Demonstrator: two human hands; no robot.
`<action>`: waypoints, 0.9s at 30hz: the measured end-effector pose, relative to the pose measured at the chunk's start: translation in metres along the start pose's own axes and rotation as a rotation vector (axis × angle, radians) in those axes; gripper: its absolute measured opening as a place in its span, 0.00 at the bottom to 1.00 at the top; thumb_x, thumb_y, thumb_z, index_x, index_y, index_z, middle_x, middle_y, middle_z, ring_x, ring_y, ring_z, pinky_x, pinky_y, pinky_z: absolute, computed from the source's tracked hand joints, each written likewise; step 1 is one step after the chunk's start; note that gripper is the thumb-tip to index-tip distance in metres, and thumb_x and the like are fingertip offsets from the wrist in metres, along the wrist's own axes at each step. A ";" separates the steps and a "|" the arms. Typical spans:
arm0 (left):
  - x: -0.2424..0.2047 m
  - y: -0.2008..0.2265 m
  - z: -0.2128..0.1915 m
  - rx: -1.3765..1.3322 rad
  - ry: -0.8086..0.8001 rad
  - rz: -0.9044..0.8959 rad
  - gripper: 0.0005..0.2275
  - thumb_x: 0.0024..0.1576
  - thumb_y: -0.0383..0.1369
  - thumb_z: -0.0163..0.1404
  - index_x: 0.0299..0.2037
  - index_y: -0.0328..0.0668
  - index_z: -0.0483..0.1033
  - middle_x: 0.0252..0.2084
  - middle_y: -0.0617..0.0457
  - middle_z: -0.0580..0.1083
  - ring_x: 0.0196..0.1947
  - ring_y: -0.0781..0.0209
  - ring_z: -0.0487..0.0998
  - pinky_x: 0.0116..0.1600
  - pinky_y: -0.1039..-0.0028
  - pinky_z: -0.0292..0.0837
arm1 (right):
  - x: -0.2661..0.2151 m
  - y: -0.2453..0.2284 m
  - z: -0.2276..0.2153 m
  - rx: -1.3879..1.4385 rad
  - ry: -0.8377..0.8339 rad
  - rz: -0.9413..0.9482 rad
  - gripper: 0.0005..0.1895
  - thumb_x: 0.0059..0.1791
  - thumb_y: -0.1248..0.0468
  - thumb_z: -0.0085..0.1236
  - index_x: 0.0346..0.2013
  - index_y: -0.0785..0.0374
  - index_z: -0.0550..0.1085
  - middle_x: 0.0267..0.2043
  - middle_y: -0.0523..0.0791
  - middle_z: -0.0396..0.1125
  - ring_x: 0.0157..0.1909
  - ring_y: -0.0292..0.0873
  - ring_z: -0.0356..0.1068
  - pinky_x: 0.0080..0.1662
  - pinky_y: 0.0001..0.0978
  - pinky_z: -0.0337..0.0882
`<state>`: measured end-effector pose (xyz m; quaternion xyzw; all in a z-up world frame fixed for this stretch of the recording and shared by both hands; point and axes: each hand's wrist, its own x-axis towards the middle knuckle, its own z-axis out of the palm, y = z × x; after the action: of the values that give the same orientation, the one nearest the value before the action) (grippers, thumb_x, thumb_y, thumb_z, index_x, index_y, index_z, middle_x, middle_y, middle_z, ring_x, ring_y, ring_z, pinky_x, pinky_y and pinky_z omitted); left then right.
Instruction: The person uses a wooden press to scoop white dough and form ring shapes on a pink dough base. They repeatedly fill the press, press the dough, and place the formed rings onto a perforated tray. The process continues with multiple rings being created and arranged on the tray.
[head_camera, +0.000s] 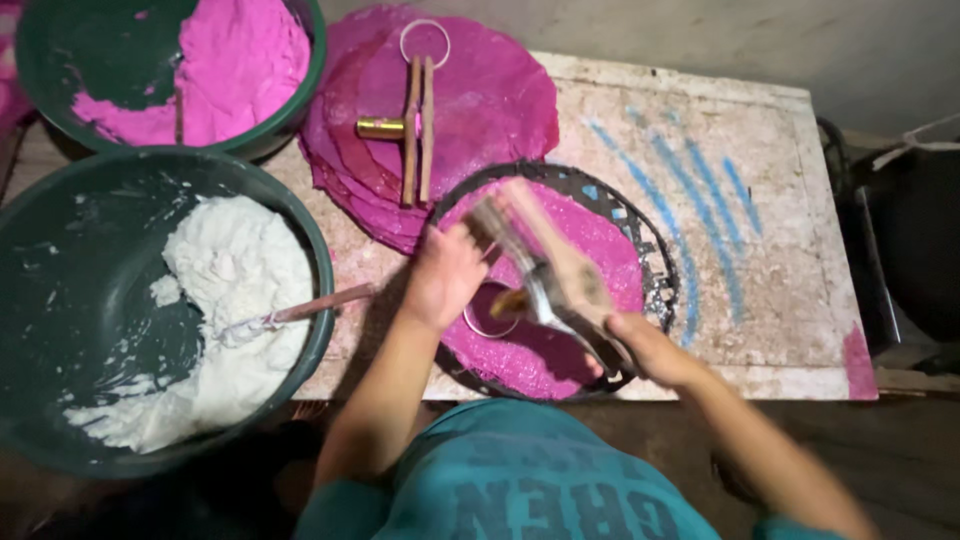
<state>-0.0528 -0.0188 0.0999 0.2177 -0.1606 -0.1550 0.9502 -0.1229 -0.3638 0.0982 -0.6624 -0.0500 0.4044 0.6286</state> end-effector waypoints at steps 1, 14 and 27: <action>0.005 -0.002 -0.001 -0.138 -0.053 0.023 0.40 0.60 0.61 0.48 0.74 0.35 0.60 0.69 0.47 0.67 0.73 0.51 0.62 0.80 0.54 0.46 | 0.003 -0.018 0.002 -0.051 -0.126 0.094 0.45 0.58 0.34 0.34 0.47 0.78 0.76 0.39 0.54 0.76 0.40 0.46 0.78 0.45 0.39 0.78; 0.001 0.004 -0.023 0.035 0.651 0.250 0.21 0.60 0.45 0.45 0.57 0.38 0.69 0.49 0.51 0.73 0.49 0.59 0.74 0.57 0.66 0.70 | 0.012 -0.120 0.005 -0.541 0.096 0.374 0.44 0.52 0.33 0.30 0.39 0.70 0.80 0.28 0.47 0.73 0.29 0.40 0.69 0.34 0.34 0.71; -0.085 0.162 -0.002 0.677 0.737 0.893 0.16 0.66 0.39 0.45 0.59 0.39 0.64 0.54 0.51 0.66 0.52 0.59 0.68 0.55 0.65 0.67 | 0.000 -0.101 0.002 -0.241 0.254 0.208 0.39 0.52 0.35 0.25 0.55 0.62 0.70 0.43 0.42 0.73 0.42 0.35 0.71 0.46 0.28 0.72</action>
<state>-0.0926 0.1515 0.1530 0.4553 0.0598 0.3963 0.7950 -0.0791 -0.3419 0.1868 -0.7801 0.0505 0.3714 0.5010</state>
